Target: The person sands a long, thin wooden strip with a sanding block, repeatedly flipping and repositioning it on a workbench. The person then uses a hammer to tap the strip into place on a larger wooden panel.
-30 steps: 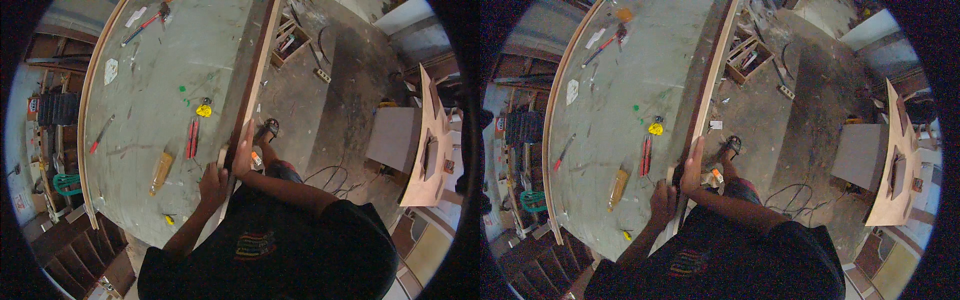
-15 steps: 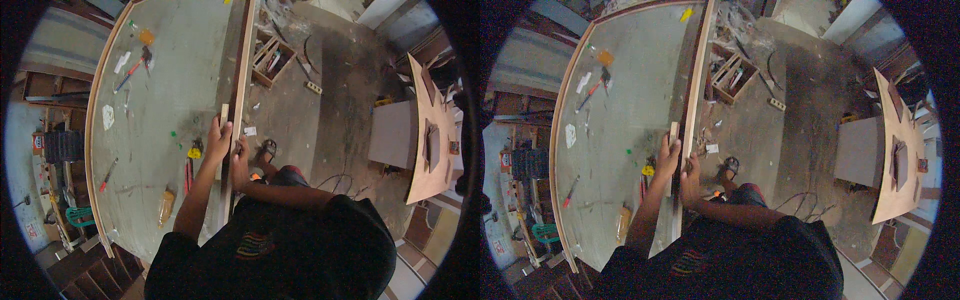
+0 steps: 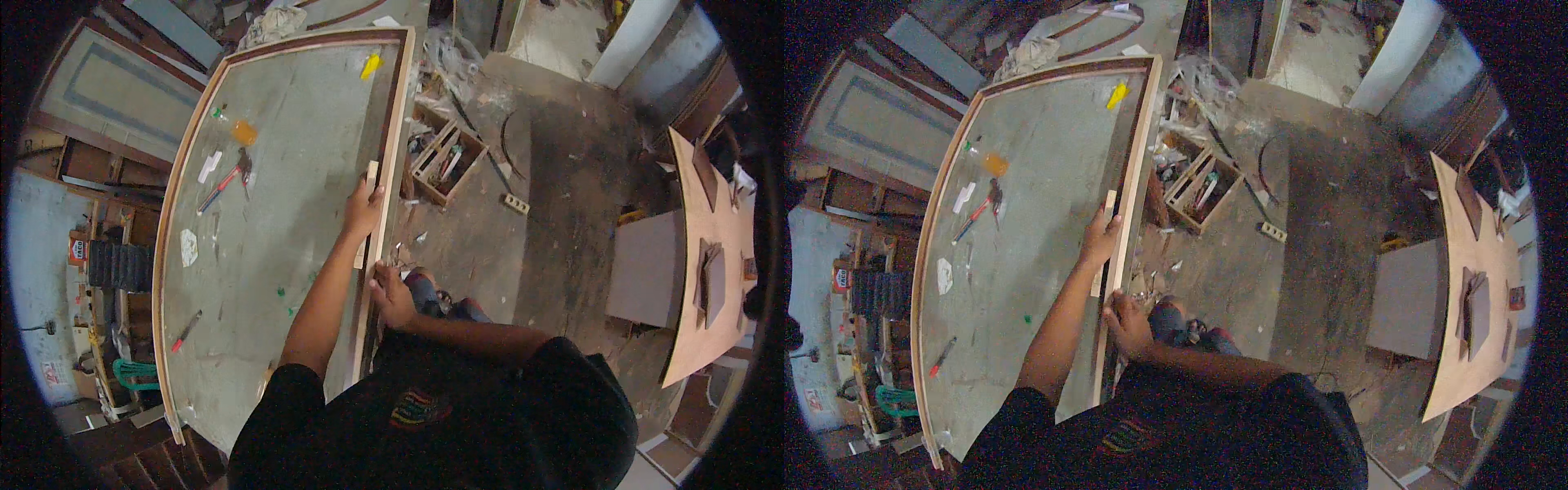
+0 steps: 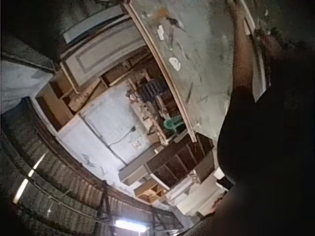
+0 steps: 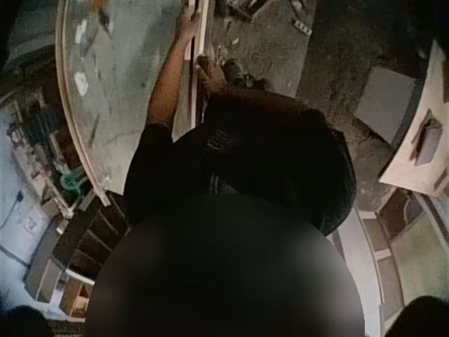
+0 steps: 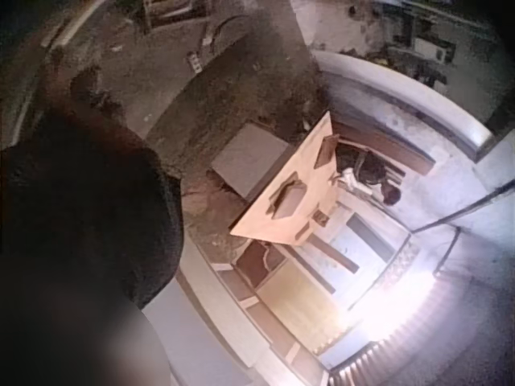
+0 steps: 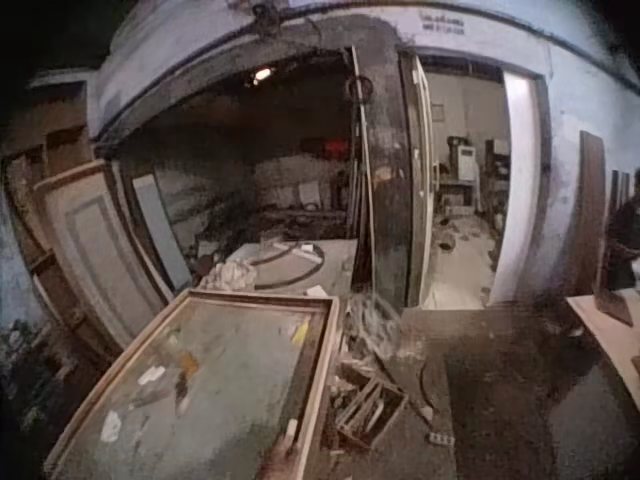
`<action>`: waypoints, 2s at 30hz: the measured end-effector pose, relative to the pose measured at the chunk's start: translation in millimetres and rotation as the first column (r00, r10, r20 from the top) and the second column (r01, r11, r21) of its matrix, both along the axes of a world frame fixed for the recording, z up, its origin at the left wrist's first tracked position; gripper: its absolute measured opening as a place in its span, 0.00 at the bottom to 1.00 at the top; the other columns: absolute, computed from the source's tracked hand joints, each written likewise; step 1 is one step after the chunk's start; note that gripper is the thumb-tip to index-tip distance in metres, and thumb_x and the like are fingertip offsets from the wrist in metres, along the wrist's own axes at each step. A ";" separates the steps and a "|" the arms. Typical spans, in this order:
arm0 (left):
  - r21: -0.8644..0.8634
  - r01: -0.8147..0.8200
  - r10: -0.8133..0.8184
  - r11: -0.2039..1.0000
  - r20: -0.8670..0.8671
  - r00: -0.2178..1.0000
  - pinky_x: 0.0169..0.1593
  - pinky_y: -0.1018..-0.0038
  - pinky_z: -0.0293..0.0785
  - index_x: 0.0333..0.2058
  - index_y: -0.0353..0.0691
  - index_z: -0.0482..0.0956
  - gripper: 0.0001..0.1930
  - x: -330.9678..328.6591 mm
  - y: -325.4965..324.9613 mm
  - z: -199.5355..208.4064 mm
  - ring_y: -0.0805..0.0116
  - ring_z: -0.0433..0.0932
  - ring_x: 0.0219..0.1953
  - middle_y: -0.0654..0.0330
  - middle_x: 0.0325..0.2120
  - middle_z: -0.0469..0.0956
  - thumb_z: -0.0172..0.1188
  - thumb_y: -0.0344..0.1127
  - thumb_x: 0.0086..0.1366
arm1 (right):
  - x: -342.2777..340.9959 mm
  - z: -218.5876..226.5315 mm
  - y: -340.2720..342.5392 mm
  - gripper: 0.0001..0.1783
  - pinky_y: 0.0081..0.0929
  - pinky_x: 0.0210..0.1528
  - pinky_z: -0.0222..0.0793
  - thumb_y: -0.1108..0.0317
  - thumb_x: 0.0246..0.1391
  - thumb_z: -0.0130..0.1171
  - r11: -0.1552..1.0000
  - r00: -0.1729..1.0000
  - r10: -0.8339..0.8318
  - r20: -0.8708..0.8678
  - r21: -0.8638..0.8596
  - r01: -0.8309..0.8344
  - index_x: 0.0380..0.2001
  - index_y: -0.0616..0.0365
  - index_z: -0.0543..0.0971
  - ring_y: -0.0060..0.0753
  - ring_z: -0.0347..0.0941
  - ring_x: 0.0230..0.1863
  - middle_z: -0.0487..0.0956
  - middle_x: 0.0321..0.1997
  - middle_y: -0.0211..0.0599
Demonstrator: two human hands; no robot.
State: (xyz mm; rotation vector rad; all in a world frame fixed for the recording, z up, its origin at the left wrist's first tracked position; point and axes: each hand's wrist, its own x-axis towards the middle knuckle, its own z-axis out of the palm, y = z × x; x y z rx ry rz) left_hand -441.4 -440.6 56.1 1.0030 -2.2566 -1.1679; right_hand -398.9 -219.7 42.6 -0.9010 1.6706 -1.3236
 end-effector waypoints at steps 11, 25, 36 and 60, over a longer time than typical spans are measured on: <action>-0.120 -0.038 0.047 0.992 0.076 0.996 0.60 0.54 0.72 0.65 0.34 0.65 0.29 -154.6 -106.2 -11.1 0.39 0.76 0.58 0.38 0.55 0.77 0.57 0.44 0.72 | -103.2 12.0 -49.1 0.38 0.38 0.55 0.68 0.35 0.63 0.56 0.747 0.747 0.568 0.346 0.164 -0.644 0.49 0.65 0.70 0.43 0.73 0.50 0.75 0.41 0.47; -0.035 0.016 -0.014 0.999 0.044 0.999 0.60 0.51 0.73 0.67 0.26 0.57 0.36 -284.6 -200.6 -6.7 0.33 0.72 0.60 0.31 0.61 0.67 0.59 0.42 0.69 | -452.6 46.0 -300.5 0.28 0.32 0.49 0.74 0.45 0.71 0.48 0.995 0.996 -0.052 -0.079 0.079 0.058 0.52 0.63 0.77 0.33 0.78 0.46 0.82 0.46 0.39; -0.029 -0.038 0.042 0.999 0.152 0.988 0.57 0.49 0.76 0.68 0.29 0.56 0.34 -358.3 -249.2 18.7 0.34 0.72 0.60 0.33 0.62 0.67 0.57 0.33 0.66 | -508.8 14.5 -403.0 0.34 0.27 0.56 0.64 0.39 0.75 0.29 0.991 0.984 -0.132 0.118 0.045 0.127 0.57 0.57 0.70 0.27 0.68 0.48 0.74 0.47 0.34; 0.420 -0.175 0.402 0.891 -0.547 0.734 0.52 0.68 0.75 0.58 0.38 0.75 0.24 -291.0 -221.6 146.9 0.65 0.78 0.49 0.55 0.44 0.82 0.56 0.50 0.74 | -508.9 98.9 -368.3 0.44 0.40 0.70 0.61 0.67 0.58 0.69 0.896 0.922 0.350 0.167 -0.347 -0.278 0.72 0.62 0.57 0.39 0.65 0.68 0.66 0.69 0.44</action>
